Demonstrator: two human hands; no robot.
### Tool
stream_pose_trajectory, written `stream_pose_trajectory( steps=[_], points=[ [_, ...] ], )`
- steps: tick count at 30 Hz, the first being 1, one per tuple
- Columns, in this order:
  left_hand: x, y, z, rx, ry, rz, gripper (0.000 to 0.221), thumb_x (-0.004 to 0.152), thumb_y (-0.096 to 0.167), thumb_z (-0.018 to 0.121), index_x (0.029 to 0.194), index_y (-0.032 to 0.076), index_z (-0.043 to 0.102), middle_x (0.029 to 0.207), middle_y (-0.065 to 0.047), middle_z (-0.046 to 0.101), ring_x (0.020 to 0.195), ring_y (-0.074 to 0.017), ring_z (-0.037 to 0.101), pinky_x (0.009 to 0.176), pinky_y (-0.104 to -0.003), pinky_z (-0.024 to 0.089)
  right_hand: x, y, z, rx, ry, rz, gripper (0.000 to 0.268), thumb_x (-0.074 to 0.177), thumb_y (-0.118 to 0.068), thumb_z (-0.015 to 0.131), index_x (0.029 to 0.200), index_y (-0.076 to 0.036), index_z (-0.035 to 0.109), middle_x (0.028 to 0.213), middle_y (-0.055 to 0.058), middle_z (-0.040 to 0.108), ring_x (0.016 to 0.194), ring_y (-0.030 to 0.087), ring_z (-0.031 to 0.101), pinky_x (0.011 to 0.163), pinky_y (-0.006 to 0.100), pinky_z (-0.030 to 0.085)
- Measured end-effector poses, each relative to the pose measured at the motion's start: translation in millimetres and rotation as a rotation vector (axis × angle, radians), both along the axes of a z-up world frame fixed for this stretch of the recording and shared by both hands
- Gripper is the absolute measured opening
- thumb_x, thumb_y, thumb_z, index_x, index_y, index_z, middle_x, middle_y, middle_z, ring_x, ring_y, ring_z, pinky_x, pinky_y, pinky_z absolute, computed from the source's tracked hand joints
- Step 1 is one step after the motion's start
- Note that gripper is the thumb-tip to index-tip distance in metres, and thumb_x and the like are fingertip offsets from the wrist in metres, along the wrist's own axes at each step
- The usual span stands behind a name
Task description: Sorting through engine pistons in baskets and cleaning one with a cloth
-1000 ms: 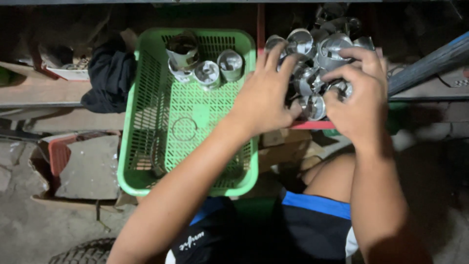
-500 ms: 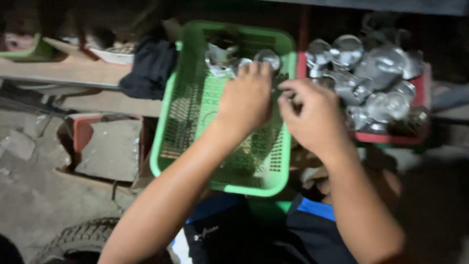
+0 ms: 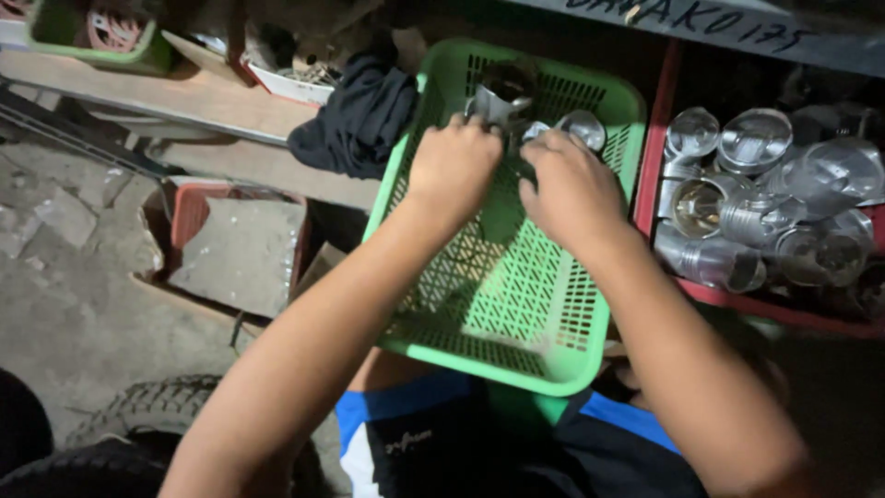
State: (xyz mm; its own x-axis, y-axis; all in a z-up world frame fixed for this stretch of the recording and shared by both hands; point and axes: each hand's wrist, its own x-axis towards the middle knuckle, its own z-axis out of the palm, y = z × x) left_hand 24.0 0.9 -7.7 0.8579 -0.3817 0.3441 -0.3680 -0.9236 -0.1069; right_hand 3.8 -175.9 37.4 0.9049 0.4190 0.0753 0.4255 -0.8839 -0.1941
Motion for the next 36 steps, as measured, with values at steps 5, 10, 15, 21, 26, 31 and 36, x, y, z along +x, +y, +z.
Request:
stream_pose_trajectory(
  steps=[5,10,15,21,26,31,36],
  points=[
    [7,4,1,0.022,-0.077,-0.043,0.023,0.092,0.014,0.059,0.104,0.020,0.077,0.089,-0.003,0.074,0.087,-0.0248,0.074,0.058,-0.041,0.061,4,-2,-4,0.034,0.046,0.022,0.042,0.086,-0.012,0.071,0.127,-0.008,0.063,0.112,0.022,0.068,0.105,0.046,0.068,0.086,0.060,0.058],
    [16,10,-10,0.040,-0.072,-0.083,0.022,0.090,0.013,0.061,0.104,0.019,0.077,0.084,-0.004,0.074,0.081,-0.0248,0.074,0.053,-0.043,0.060,7,5,7,0.049,0.096,0.005,0.057,0.089,-0.007,0.067,0.141,-0.010,0.045,0.112,0.026,0.068,0.104,0.050,0.069,0.086,0.062,0.057],
    [6,11,6,-0.048,-0.132,-0.055,0.015,0.083,0.016,0.063,0.095,0.010,0.070,0.083,-0.011,0.075,0.074,-0.0316,0.072,0.053,-0.043,0.057,7,13,10,0.086,0.060,-0.055,0.095,0.081,-0.001,0.073,0.159,-0.007,0.020,0.090,0.029,0.071,0.077,0.052,0.069,0.067,0.063,0.054],
    [4,9,10,-0.082,-0.044,-0.144,0.012,0.081,0.011,0.063,0.090,0.010,0.071,0.097,-0.013,0.071,0.083,-0.0330,0.070,0.058,-0.044,0.058,12,11,2,0.053,-0.047,-0.013,0.081,0.077,0.004,0.065,0.153,-0.009,0.039,0.106,0.029,0.070,0.080,0.051,0.068,0.068,0.062,0.055],
    [-4,9,14,-0.016,-0.073,-0.053,0.016,0.088,0.012,0.067,0.095,0.017,0.081,0.091,-0.007,0.075,0.087,-0.0281,0.073,0.058,-0.043,0.062,11,2,4,-0.041,0.117,-0.099,0.075,0.089,-0.013,0.070,0.154,-0.022,0.035,0.113,0.024,0.068,0.100,0.051,0.070,0.082,0.065,0.058],
    [-5,14,6,0.017,-0.019,-0.025,0.020,0.089,0.009,0.062,0.084,0.019,0.080,0.079,-0.005,0.074,0.079,-0.0277,0.075,0.053,-0.043,0.061,8,3,4,-0.045,0.035,-0.063,0.083,0.082,-0.016,0.079,0.154,-0.020,0.038,0.125,0.023,0.062,0.111,0.048,0.064,0.087,0.063,0.057],
    [13,14,-14,0.037,0.034,0.008,0.022,0.086,0.005,0.060,0.085,0.015,0.080,0.075,-0.010,0.073,0.074,-0.0312,0.075,0.050,-0.043,0.060,11,-1,-3,-0.041,-0.019,-0.031,0.088,0.079,-0.015,0.080,0.155,-0.020,0.036,0.128,0.020,0.060,0.115,0.045,0.060,0.093,0.060,0.053]
  ],
)
